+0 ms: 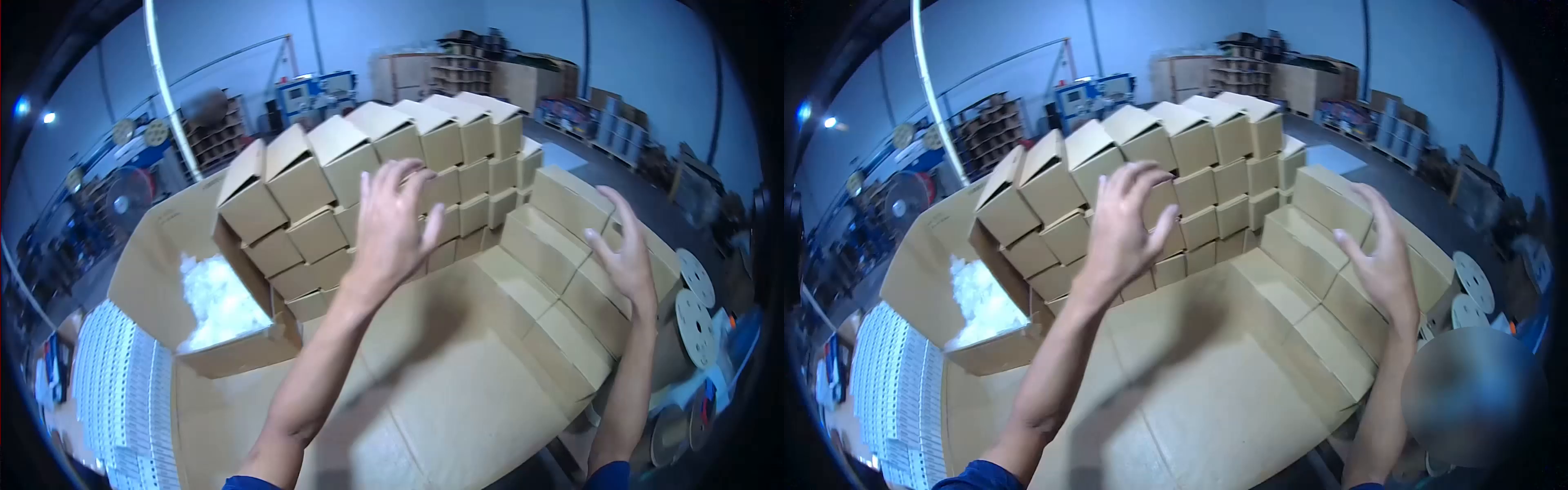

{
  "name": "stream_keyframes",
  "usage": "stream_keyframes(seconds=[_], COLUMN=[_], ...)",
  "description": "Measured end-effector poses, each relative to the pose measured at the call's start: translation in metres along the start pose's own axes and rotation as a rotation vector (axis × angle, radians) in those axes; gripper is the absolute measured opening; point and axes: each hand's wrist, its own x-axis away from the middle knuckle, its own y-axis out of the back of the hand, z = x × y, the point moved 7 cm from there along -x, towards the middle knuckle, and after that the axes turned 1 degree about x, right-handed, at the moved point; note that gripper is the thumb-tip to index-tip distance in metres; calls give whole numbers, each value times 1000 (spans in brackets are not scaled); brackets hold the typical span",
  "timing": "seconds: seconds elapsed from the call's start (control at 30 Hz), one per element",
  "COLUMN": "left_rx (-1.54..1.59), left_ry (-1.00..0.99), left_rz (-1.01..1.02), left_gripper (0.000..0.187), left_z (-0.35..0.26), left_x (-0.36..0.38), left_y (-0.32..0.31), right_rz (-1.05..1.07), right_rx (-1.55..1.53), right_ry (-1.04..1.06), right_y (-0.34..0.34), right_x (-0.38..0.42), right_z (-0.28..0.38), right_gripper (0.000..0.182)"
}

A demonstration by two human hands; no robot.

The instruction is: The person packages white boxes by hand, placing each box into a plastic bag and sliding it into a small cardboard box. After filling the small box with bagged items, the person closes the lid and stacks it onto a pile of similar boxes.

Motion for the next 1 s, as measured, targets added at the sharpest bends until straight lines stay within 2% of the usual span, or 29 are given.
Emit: stream_keyframes(seconds=[0.1,0.17,0.23,0.3,0.37,0.43,0.47,0.57,0.6,0.67,0.77,0.8,0.87,0.97,1.0], left_rx=[-374,-466,-556,-535,-539,-543,-577,-576,-568,-535,-475,-434,-420,-489,-514], left_ry=[101,360,592,790,771,702,843,848,833,916,1163,1216,1225,1094,1050], left_rz=[-160,-89,140,483,539,671,703,796,845,745,638,619,619,657,668], left_gripper=[43,50,77,85,87,88,78,77,79,87,105,106,108,109,110], left_z=[75,125,200,255,249,238,241,235,252,289,277,242,211,195,190], left_x=[-5,-12,-19,-23,-32,-41,-40,-39,-40,-32,-25,-23,-22,-32,-35], left_y=[106,156,171,162,157,150,146,132,116,96,106,128,148,163,170], right_rz=[204,243,285,270,304,297,305,342,347,363,353,365,408,362,492], right_rx=[-179,-190,-99,7,92,202,260,249,264,165,60,46,65,71,83], right_ry=[272,519,545,573,523,533,535,541,552,517,509,514,498,508,456], right_y=[-97,-153,-206,-250,-275,-291,-300,-327,-324,-322,-326,-327,-329,-332,-325], right_x=[-30,-45,-59,-78,-90,-95,-94,-100,-103,-109,-112,-112,-110,-107,-106], right_z=[109,175,228,270,301,322,325,318,318,312,301,300,300,301,306], right_gripper=[64,67,75,83,86,78,75,63,56,55,57,58,62,63,74])
